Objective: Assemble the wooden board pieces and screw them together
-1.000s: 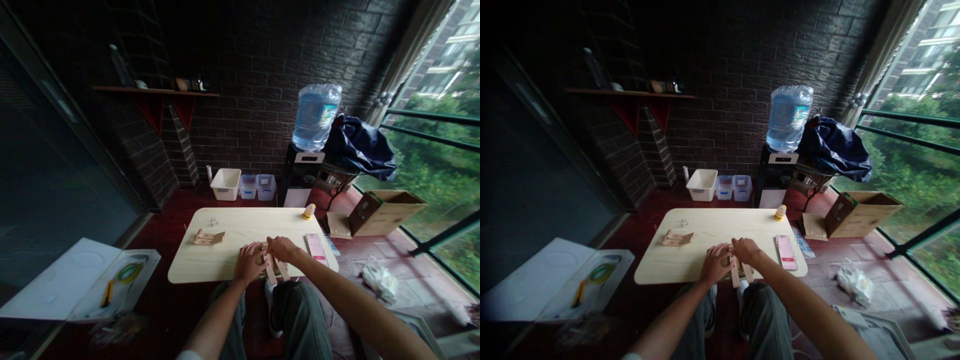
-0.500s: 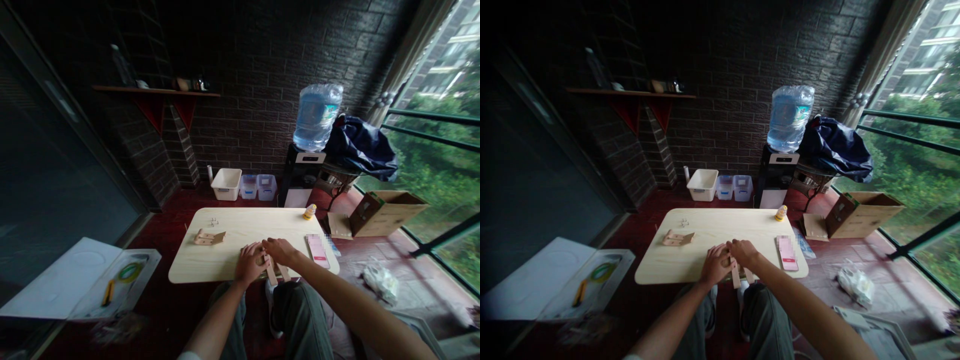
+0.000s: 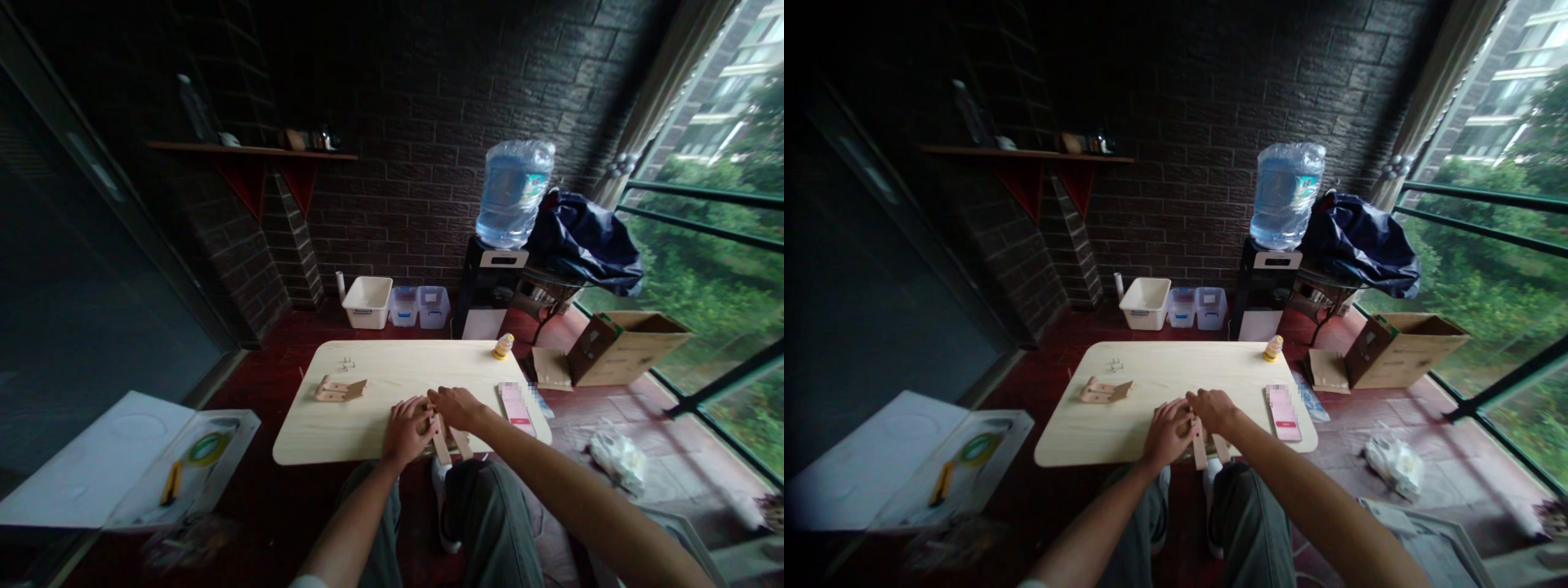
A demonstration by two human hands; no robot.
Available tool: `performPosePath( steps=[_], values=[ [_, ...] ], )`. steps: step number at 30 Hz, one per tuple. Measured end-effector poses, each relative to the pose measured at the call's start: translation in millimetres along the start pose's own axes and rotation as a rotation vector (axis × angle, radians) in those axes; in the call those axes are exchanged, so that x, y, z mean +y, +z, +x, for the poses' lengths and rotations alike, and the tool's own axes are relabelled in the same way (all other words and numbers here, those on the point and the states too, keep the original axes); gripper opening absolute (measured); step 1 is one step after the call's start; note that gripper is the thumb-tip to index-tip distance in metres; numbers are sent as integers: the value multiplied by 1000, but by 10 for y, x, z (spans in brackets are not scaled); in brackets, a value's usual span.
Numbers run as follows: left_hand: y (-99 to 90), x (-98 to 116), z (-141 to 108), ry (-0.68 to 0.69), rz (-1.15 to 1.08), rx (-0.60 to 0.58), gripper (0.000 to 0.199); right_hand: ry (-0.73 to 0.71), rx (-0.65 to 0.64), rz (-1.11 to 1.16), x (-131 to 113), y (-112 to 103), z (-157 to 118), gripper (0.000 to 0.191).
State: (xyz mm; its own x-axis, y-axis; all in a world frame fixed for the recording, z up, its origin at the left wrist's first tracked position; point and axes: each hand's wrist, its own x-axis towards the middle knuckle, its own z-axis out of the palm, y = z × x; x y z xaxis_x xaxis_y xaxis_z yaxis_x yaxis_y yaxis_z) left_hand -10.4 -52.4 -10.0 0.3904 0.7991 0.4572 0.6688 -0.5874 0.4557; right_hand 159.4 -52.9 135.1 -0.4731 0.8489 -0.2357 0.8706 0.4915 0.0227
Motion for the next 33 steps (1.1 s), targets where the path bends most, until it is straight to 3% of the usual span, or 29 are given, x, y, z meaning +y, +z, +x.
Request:
performPosePath(
  steps=[8,12,17,24,33],
  values=[
    [31,-29,18,-15,16,3,29,141,-17,35,-22,8,60,26],
    [29,-15,14,-2,21,16,35,86,19,59,-24,16,-2,36],
    [43,-17,17,-1,26,9,27,-22,26,-13,-3,29,-15,30],
    [82,-43,12,-3,25,19,29,106,18,-36,55,124,72,32],
    [76,-45,11,5,22,22,31,-40,4,-43,38,27,1,35]
  ],
)
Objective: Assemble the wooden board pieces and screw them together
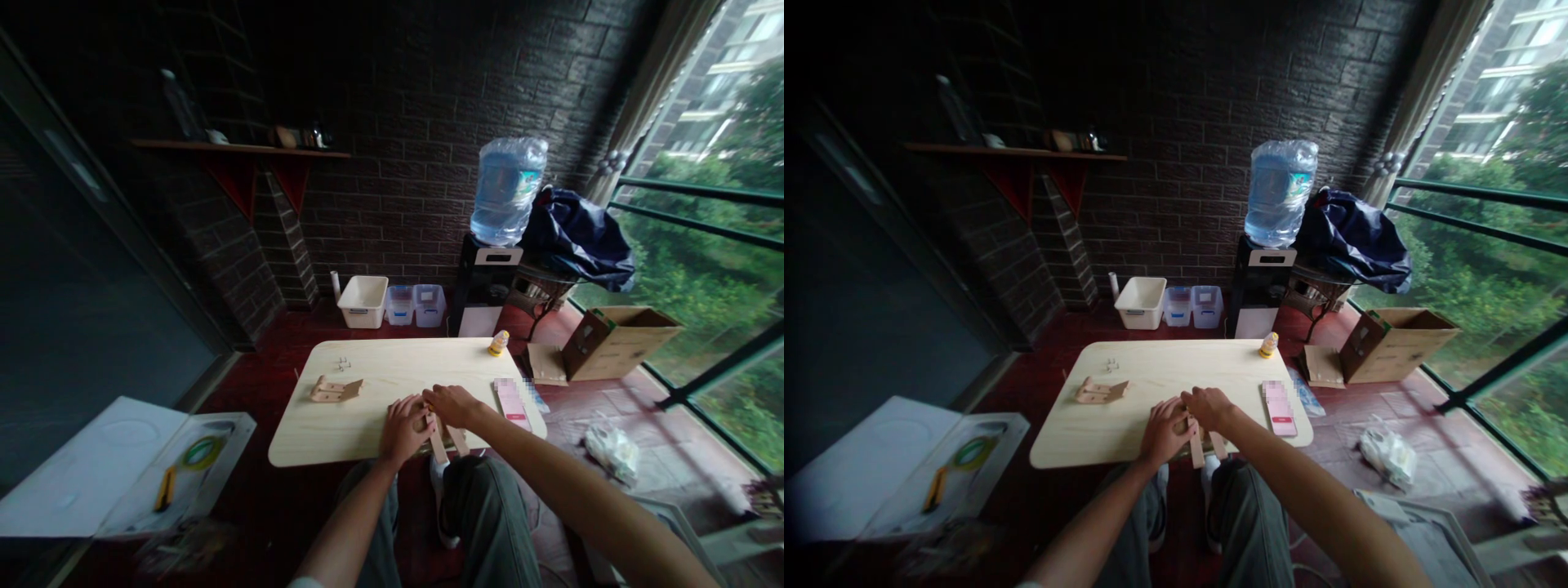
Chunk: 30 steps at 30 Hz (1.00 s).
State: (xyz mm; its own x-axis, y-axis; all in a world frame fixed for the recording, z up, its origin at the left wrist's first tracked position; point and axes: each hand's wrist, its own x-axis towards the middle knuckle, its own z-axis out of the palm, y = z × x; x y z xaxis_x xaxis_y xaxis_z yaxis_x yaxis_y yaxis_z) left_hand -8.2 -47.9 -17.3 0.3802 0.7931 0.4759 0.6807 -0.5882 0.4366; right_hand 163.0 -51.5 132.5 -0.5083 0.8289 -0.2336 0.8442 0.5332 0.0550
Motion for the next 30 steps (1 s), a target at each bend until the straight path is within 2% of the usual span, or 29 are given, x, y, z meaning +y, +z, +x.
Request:
performPosePath(
  steps=[6,9,18,24,27,30],
  values=[
    [23,-27,9,-9,-13,8,31,89,-11,-35,17,21,64,26],
    [19,-15,15,-2,-10,6,30,132,9,-41,7,69,64,29],
    [-9,20,20,-3,-8,-15,33,6,36,-15,-4,15,18,33],
    [-15,24,36,-8,-5,-8,31,84,-8,-2,-11,-2,40,23],
    [-28,42,38,-11,-1,-7,33,126,-7,11,-20,4,25,27],
    [-39,56,32,-5,1,-12,40,96,18,15,-26,-2,-8,34]
  ],
)
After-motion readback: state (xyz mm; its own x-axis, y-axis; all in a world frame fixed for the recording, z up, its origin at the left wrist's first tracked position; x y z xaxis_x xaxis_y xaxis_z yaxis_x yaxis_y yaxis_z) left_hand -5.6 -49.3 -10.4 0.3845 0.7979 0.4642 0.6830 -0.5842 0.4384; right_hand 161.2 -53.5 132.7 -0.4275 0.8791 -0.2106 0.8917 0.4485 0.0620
